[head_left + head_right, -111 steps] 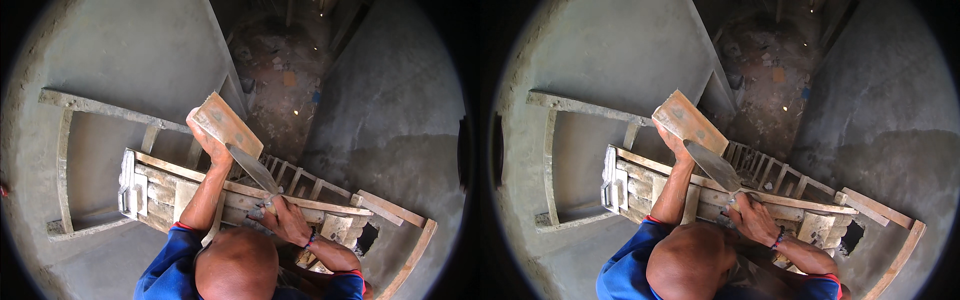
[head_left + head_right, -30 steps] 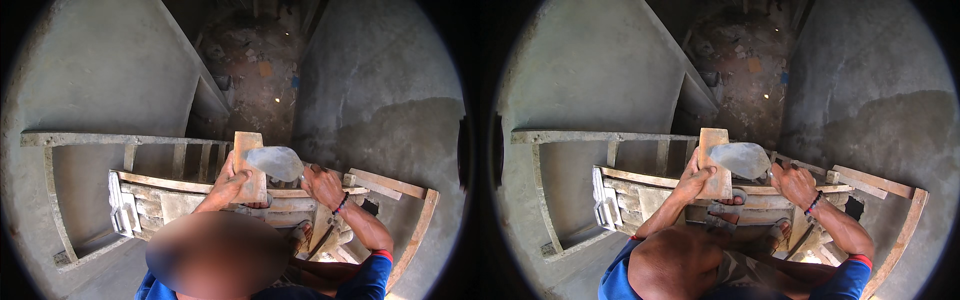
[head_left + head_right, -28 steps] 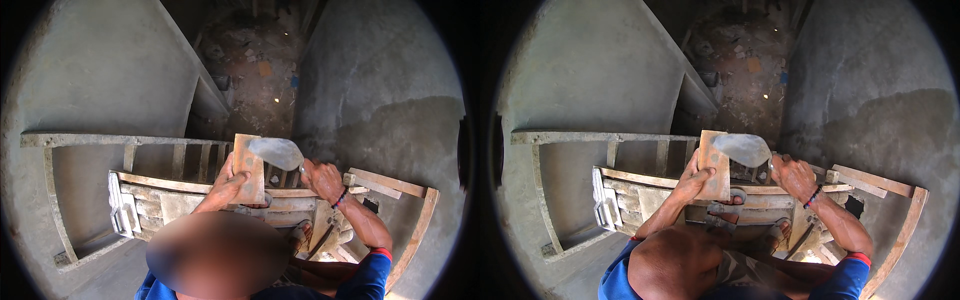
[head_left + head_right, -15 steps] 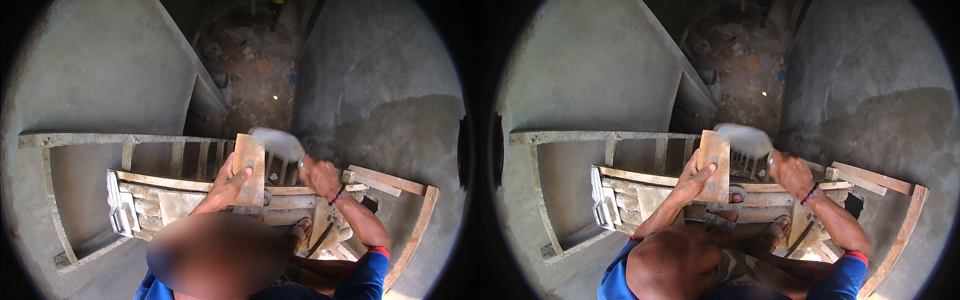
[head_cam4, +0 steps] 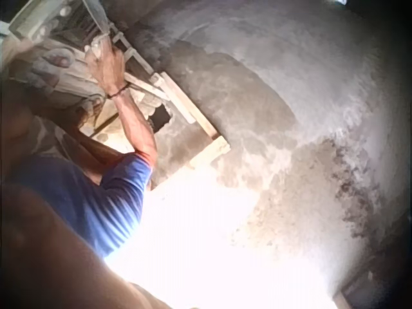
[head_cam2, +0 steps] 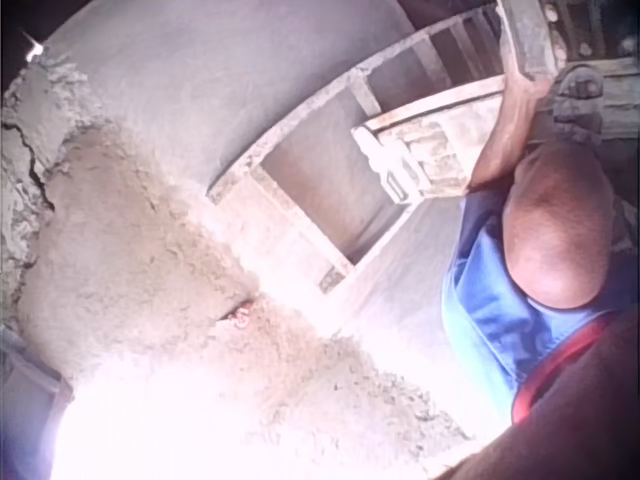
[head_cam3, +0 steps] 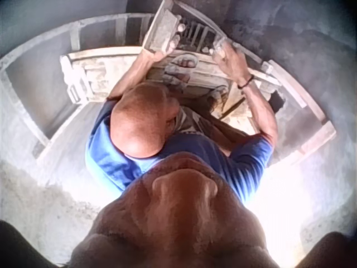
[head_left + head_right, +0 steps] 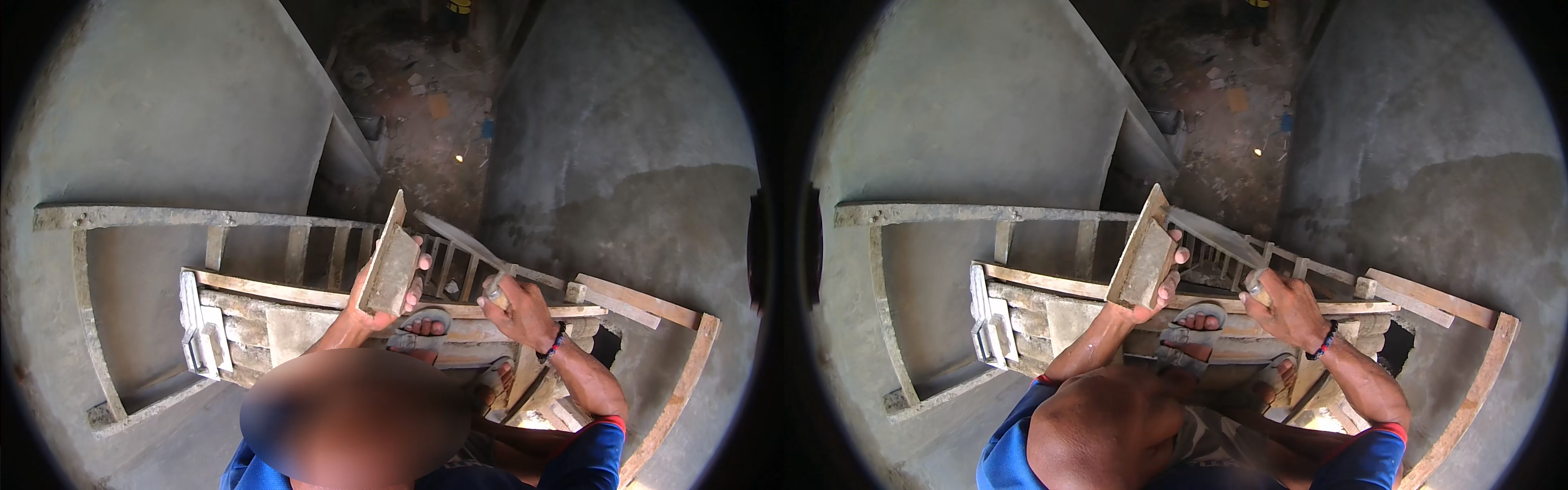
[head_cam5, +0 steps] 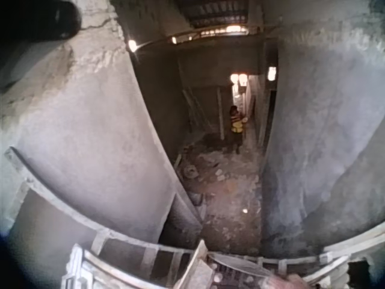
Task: The person stands on a wooden scaffolding structure and uses a trowel to apply and smooth plaster onto a wall, then uses a hammer to secure a wooden board onto the scaffolding and applies plaster to a small brick.
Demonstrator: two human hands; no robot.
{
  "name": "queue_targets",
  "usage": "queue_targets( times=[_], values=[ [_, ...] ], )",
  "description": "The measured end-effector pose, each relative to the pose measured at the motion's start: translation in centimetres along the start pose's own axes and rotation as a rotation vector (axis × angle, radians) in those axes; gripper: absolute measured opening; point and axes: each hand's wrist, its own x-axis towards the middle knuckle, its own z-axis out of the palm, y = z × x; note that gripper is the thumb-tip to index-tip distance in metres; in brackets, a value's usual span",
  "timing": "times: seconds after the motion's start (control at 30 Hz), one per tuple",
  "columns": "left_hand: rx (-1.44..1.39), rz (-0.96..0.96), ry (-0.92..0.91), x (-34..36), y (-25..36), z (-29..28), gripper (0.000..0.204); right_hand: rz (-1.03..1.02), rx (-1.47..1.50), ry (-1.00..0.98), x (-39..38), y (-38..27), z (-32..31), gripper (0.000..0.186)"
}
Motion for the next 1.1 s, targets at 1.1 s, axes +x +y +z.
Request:
queue_targets(
  times=[1.1],
  values=[
    [0.549,0.053,0.511,-0.8,-0.2,1.8,0.067,-0.305,-0.602,-0.204,-1.3,0.4,-3.6,0.024]
  ],
)
